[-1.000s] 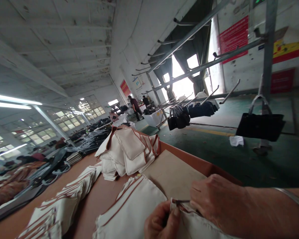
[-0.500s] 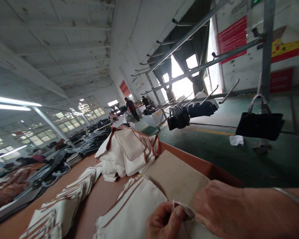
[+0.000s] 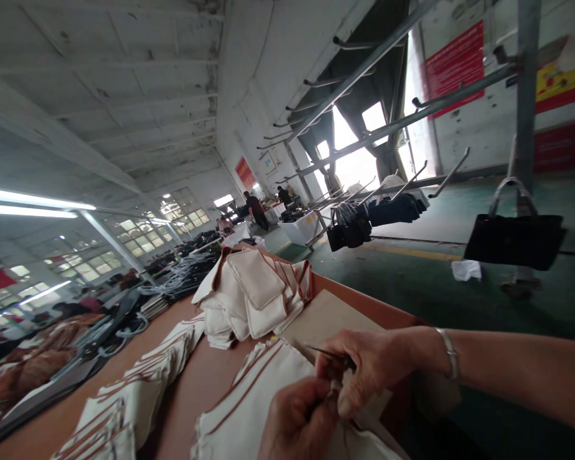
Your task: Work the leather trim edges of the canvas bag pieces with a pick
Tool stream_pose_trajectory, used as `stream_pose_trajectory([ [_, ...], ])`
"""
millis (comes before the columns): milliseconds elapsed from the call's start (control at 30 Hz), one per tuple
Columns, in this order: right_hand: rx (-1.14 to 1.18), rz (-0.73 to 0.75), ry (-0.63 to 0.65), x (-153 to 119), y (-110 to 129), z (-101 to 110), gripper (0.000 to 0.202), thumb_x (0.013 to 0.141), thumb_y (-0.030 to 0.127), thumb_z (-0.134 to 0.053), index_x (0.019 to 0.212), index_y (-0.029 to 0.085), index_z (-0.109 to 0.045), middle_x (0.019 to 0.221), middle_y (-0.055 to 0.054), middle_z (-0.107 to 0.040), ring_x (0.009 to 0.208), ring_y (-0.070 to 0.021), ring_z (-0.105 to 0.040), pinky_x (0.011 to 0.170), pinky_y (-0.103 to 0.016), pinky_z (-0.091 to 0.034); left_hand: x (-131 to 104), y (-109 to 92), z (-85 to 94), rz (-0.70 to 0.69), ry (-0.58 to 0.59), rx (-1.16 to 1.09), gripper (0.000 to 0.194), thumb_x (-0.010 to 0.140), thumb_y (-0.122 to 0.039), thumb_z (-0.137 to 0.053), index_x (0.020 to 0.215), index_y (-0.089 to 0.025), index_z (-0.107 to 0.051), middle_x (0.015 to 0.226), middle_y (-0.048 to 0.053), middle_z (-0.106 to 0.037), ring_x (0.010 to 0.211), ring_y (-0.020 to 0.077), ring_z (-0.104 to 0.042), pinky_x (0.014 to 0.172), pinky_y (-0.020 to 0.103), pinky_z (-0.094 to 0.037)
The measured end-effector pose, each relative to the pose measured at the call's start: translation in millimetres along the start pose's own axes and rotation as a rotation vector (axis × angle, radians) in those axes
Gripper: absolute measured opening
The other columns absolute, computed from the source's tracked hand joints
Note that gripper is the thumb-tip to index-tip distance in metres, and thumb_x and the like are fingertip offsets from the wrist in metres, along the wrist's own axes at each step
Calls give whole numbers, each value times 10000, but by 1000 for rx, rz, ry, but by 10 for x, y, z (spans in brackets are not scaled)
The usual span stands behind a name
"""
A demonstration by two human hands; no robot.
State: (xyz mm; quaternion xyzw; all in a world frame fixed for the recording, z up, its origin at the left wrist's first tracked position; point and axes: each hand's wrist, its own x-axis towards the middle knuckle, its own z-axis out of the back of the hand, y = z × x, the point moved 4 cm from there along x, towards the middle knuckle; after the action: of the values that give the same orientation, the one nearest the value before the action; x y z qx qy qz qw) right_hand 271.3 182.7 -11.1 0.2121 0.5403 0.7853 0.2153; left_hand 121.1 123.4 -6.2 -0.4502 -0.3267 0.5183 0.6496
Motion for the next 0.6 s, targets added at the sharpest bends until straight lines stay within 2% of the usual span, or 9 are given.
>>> stream_pose_trajectory([
  [67,50,-53,-17,80,-56,-60,363,633,330,-811,924,166,-666,678,62,-590,578,-80,-511,503,-157,-397,-9,-65,113,12,-40,139,274,763,-369,-642,654,-129,-715,581,-15,-511,574,107,-386,506,216,-261],
  [167,37,-82,-124,74,-5,-125,212,655,253,-749,821,150,-666,623,67,-555,554,-67,-465,472,-147,-336,-33,-50,206,54,-94,285,201,747,-263,-602,623,-127,-686,545,-33,-463,535,93,-335,479,219,-201],
  [300,-88,-117,-217,-46,149,-205,145,625,161,-673,765,132,-693,581,66,-537,550,-69,-447,465,-159,-302,-70,31,160,23,-104,266,178,736,-231,-592,588,-141,-636,541,-39,-454,533,90,-323,468,218,-193],
  [433,-75,-121,-279,-103,145,-261,158,616,124,-613,751,131,-695,578,62,-553,556,-78,-461,470,-165,-304,-122,73,81,-27,-149,221,191,765,-252,-599,604,-151,-618,547,-46,-454,545,92,-342,478,216,-219],
  [533,-13,-88,-297,-143,78,-320,193,638,98,-577,777,140,-703,623,47,-611,596,-95,-524,522,-170,-360,-174,124,49,-29,-176,252,174,759,-245,-600,621,-146,-634,541,-39,-480,538,95,-361,492,221,-240],
  [600,-42,-12,-317,-197,76,-353,190,672,84,-564,780,150,-706,684,29,-650,658,-113,-582,600,-184,-413,-213,175,37,16,-155,247,182,753,-272,-615,641,-132,-646,560,-28,-494,550,99,-369,507,223,-244],
])
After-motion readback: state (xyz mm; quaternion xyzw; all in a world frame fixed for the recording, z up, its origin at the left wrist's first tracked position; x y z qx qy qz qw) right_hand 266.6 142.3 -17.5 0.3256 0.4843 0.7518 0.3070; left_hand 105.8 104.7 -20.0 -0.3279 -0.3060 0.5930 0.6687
